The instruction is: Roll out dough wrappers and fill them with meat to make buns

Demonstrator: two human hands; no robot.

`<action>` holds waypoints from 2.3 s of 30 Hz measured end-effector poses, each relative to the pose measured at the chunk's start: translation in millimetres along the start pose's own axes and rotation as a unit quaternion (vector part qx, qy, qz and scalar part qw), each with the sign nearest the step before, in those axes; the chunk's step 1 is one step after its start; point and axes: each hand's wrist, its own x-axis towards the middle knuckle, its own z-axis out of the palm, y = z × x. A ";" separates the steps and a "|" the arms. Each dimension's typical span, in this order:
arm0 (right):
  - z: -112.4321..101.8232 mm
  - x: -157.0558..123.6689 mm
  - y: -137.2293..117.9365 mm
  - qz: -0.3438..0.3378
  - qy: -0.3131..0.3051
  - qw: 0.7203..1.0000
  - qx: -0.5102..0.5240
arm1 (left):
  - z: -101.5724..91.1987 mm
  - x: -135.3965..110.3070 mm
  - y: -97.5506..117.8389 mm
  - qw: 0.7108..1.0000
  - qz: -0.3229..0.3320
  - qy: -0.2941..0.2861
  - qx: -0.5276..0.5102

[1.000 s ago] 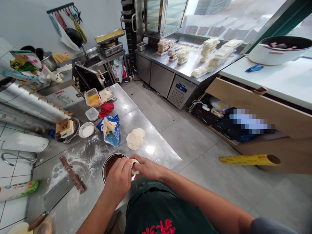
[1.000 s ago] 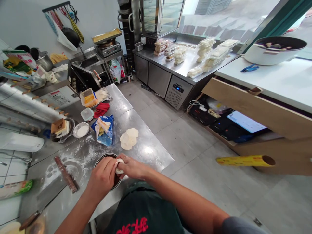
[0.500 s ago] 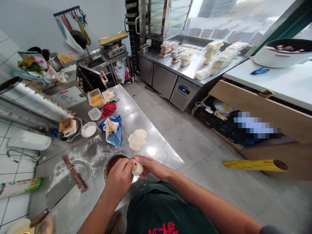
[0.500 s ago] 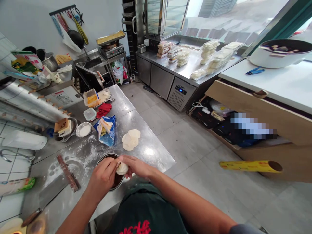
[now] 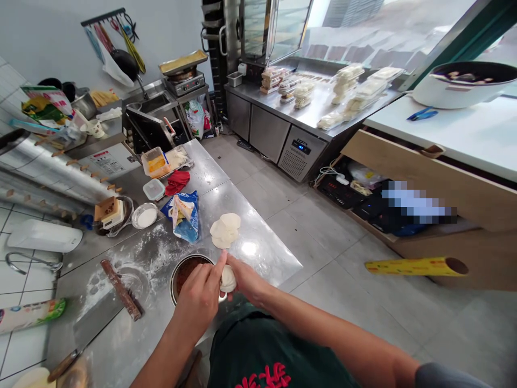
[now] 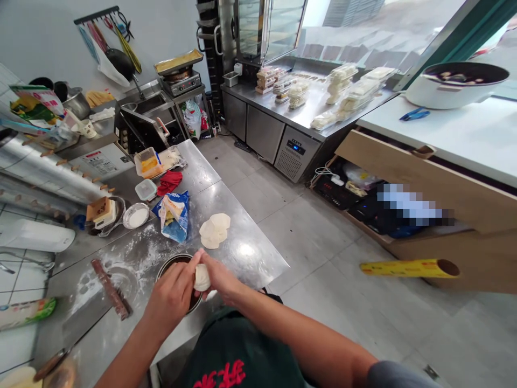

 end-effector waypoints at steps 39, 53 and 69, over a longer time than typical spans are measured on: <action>-0.8 -3.2 -13.6 0.024 -0.113 0.991 0.065 | -13.5 -0.7 -0.5 0.996 0.053 0.073 0.018; 1.9 -1.9 -14.5 -0.007 -0.121 0.990 0.078 | -19.7 -6.0 0.0 0.995 0.038 0.090 0.028; 3.1 -1.4 -26.4 0.079 -0.146 0.984 0.065 | -22.5 -7.3 -2.8 0.996 0.046 0.081 0.012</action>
